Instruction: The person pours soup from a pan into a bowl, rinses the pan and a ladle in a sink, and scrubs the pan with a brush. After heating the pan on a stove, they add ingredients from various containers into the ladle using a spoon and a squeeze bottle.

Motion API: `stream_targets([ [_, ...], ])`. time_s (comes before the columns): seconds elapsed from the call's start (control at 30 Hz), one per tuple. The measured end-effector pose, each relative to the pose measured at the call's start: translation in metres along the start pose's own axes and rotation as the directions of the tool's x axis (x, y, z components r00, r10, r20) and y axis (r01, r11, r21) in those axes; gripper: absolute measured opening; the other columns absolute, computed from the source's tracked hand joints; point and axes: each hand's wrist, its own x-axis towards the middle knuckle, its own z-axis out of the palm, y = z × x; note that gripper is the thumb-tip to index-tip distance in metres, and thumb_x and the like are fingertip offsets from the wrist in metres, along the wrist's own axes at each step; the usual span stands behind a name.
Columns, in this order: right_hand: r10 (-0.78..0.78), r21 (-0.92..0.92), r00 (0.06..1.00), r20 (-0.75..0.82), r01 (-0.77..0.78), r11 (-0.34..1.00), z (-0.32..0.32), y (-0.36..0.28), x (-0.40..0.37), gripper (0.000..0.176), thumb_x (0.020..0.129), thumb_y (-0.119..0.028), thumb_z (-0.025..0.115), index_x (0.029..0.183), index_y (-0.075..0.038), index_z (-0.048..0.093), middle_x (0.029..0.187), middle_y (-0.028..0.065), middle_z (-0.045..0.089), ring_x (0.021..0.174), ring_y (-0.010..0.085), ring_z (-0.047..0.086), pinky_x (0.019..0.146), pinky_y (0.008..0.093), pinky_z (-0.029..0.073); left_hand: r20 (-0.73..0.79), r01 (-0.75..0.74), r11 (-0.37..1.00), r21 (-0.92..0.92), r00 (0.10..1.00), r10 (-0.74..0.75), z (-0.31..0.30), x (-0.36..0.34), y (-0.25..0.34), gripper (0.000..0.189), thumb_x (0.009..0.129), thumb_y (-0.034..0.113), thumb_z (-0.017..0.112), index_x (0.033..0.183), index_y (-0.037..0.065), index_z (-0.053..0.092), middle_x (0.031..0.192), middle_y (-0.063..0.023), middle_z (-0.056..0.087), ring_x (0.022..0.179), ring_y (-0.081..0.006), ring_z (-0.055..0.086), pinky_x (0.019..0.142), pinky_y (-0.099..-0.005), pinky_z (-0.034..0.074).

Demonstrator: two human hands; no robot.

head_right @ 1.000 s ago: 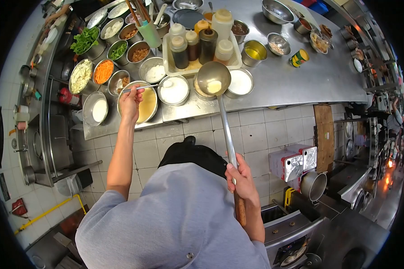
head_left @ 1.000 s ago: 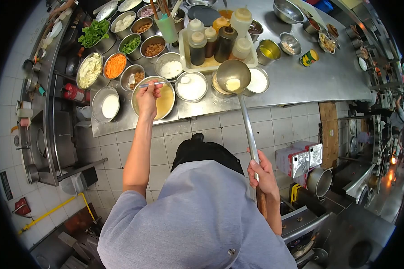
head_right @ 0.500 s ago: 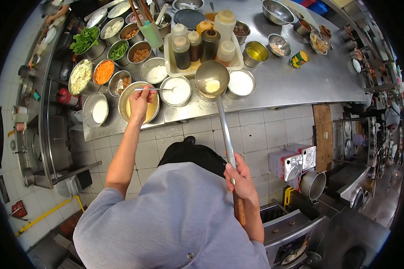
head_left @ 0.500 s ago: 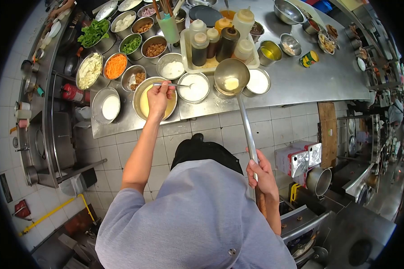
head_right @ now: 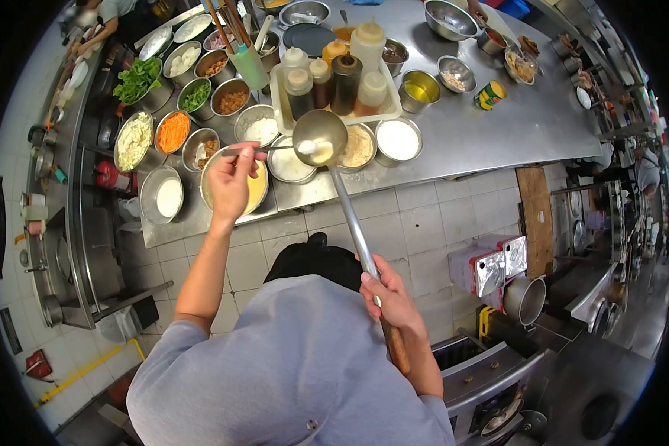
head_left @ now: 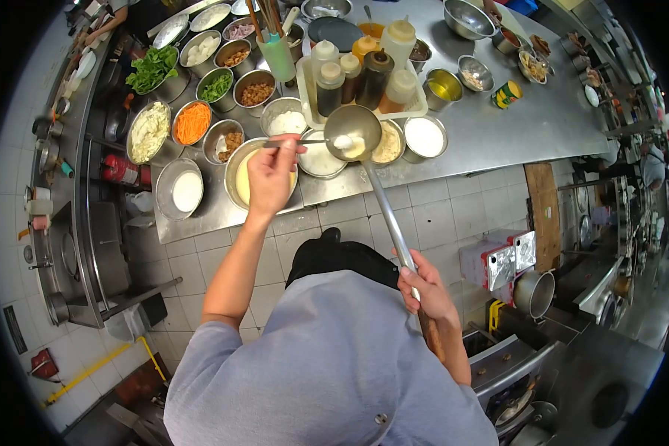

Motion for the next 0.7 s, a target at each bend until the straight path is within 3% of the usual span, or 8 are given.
stream_targets([
  [0.03,0.007,0.012,1.0,0.015,-0.007,1.0,0.002,0.0,0.0,0.04,0.103,-0.018,0.049,0.14,-0.004,0.043,0.065,-0.0005,0.045,0.043,0.0058,0.039,0.041,0.0233,0.036,0.056,-0.06,0.992,0.112,0.997,0.055,0.005,-0.006,0.01,0.024,0.102,0.017,0.057,0.108,-0.002,0.069,0.09,-0.0078,0.072,0.069,-0.007,0.056,0.063,-0.0216,0.047],
  [0.07,0.002,0.012,1.0,0.018,-0.003,1.0,0.003,0.001,0.0,0.04,0.103,-0.018,0.049,0.14,-0.004,0.043,0.065,-0.0007,0.045,0.043,0.0058,0.039,0.041,0.0233,0.036,0.041,-0.248,0.948,0.199,0.969,0.244,0.013,-0.01,0.024,0.019,0.099,0.013,0.059,0.104,-0.002,0.07,0.086,-0.0083,0.071,0.07,-0.0109,0.06,0.062,-0.0236,0.048],
  [0.2,-0.013,0.017,1.0,-0.005,0.014,1.0,0.005,0.007,-0.004,0.04,0.103,-0.018,0.048,0.141,-0.006,0.043,0.065,-0.0009,0.045,0.043,0.0055,0.039,0.041,0.0233,0.036,0.106,-0.493,0.784,0.376,0.864,0.492,0.016,-0.005,0.041,0.006,0.09,0.0,0.063,0.095,-0.004,0.065,0.082,-0.0158,0.066,0.069,-0.0266,0.06,0.06,-0.035,0.049],
  [0.33,-0.035,0.062,0.996,-0.079,0.04,0.997,0.001,0.019,-0.01,0.039,0.103,-0.017,0.048,0.141,-0.007,0.043,0.066,-0.0011,0.045,0.043,0.0052,0.038,0.04,0.0233,0.035,0.122,-0.457,0.791,0.406,0.885,0.449,0.027,0.011,-0.003,0.007,0.089,-0.001,0.063,0.094,-0.004,0.065,0.086,-0.018,0.067,0.076,-0.0334,0.062,0.07,-0.0405,0.05],
  [0.43,-0.052,0.133,0.989,-0.138,0.071,0.989,-0.001,0.023,-0.018,0.039,0.103,-0.017,0.049,0.14,-0.008,0.043,0.066,-0.0012,0.045,0.042,0.0052,0.038,0.04,0.0233,0.035,0.335,-0.524,0.742,0.417,0.848,0.411,0.032,0.013,-0.062,0.007,0.088,-0.001,0.063,0.094,-0.004,0.066,0.088,-0.0189,0.068,0.081,-0.0372,0.063,0.076,-0.0429,0.051],
  [0.57,-0.041,0.222,0.977,-0.211,0.088,0.971,-0.003,0.031,-0.032,0.039,0.102,-0.017,0.05,0.14,-0.008,0.044,0.067,-0.0013,0.046,0.042,0.0053,0.039,0.039,0.0231,0.034,0.443,-0.479,0.762,0.436,0.851,0.282,0.028,0.005,-0.057,0.009,0.088,0.001,0.063,0.095,-0.004,0.067,0.089,-0.0193,0.068,0.087,-0.0382,0.063,0.08,-0.0431,0.051],
  [0.6,-0.043,0.235,0.974,-0.223,0.097,0.967,-0.003,0.032,-0.035,0.039,0.102,-0.017,0.05,0.14,-0.008,0.045,0.068,-0.0012,0.046,0.042,0.0052,0.039,0.039,0.023,0.034,0.512,-0.438,0.773,0.459,0.841,0.172,0.023,0.008,-0.057,0.021,0.084,-0.003,0.062,0.105,-0.002,0.067,0.099,-0.0198,0.067,0.094,-0.038,0.062,0.085,-0.0437,0.05],
  [0.7,-0.059,0.263,0.967,-0.247,0.125,0.957,-0.003,0.038,-0.04,0.04,0.102,-0.018,0.05,0.14,-0.008,0.044,0.068,-0.0011,0.046,0.041,0.0052,0.038,0.039,0.0229,0.034,0.693,-0.591,0.667,0.454,0.705,0.152,0.01,0.02,-0.041,0.037,0.083,-0.003,0.061,0.12,0.003,0.064,0.113,-0.0178,0.063,0.098,-0.0354,0.06,0.084,-0.042,0.051],
])
